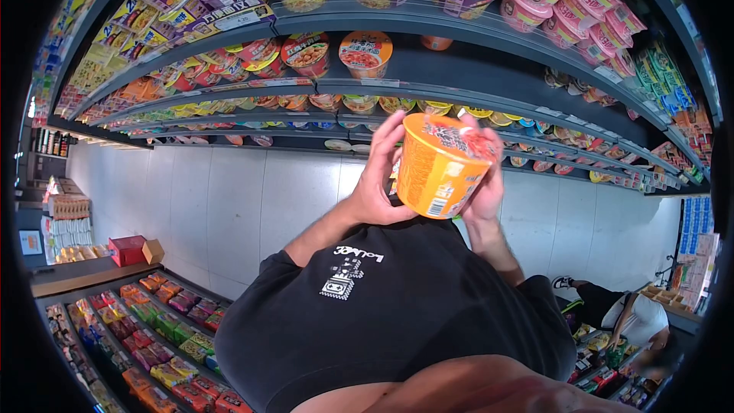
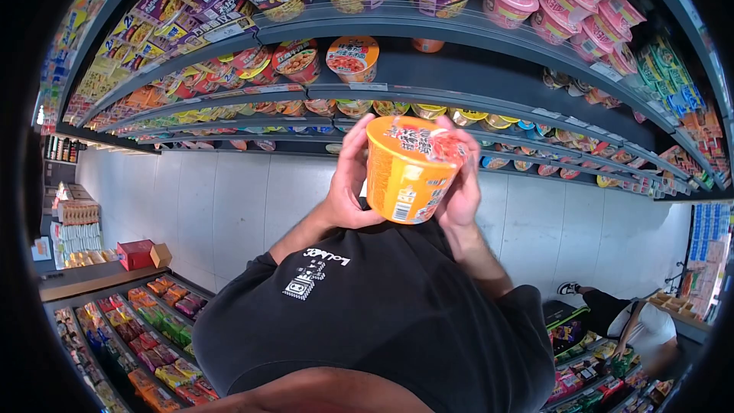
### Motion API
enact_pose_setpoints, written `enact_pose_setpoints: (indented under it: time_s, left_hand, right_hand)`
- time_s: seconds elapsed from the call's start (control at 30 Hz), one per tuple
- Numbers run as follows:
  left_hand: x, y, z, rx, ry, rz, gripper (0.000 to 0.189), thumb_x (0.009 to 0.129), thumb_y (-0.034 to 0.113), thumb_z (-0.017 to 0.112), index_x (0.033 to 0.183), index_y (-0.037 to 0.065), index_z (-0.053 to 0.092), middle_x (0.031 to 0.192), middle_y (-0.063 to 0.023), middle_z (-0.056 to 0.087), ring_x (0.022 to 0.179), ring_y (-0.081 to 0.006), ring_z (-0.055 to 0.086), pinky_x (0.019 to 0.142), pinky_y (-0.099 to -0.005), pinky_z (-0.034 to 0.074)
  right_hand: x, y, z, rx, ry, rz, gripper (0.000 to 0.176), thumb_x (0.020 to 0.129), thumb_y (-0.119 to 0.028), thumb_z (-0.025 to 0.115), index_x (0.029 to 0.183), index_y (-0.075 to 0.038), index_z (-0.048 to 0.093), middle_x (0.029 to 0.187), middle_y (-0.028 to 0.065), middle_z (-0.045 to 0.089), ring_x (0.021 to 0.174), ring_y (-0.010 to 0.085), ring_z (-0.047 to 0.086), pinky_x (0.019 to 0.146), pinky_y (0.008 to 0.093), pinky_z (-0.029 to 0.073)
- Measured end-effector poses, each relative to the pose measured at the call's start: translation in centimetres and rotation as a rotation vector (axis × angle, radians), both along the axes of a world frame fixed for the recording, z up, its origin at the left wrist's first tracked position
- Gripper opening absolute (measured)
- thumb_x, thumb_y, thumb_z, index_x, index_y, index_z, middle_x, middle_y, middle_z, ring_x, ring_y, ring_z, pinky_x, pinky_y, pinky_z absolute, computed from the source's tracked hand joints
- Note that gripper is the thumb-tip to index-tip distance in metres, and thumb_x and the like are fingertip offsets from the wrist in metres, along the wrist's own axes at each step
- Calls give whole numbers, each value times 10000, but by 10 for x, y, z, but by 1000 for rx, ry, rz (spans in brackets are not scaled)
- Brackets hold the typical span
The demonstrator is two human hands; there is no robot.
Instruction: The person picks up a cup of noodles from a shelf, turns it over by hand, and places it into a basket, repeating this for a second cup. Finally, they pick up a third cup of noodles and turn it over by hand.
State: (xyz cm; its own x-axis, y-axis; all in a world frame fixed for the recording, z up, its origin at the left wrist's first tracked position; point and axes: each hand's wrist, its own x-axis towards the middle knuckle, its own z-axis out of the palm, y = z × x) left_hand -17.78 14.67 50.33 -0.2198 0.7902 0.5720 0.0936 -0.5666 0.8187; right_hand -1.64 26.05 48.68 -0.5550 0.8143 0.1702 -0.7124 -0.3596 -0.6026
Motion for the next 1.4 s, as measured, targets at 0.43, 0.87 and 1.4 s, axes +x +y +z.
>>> enact_pose_setpoints:
  time_s: [0.43, 0.87, 1.4]
  left_hand:
    - [-7, -12, -19, -56, 69, -65, 1466, 576, 300, 982, 1504, 54, -126, 1532, -216, 227, 1448, -332, 287, 1173, -442, 279]
    - [-14, 0, 16, 110, 380, 258, 1214, 626, 215, 931, 1521, -14, 143, 1575, -281, 108, 1433, -389, 311, 1159, -453, 316]
    - [0, -13, 1, -200, 90, 320, 1394, 483, 531, 965, 1494, -44, 195, 1425, -208, 323, 1344, -353, 336, 1118, -476, 306]
  right_hand:
    - [4, -8, 22, 428, -257, -151, 793, 884, -539, 679, 1409, -31, 371, 1537, 188, 266, 1387, 275, 364, 1153, 421, 299]
    - [2, -23, 20, 467, -181, 12, 588, 982, -376, 540, 1445, -61, 360, 1555, 234, 276, 1430, 309, 332, 1171, 460, 262]
    - [0, -21, 3, 272, -303, -21, 712, 1001, -573, 460, 1421, -16, 319, 1351, 109, 457, 1268, 165, 460, 1087, 366, 375]
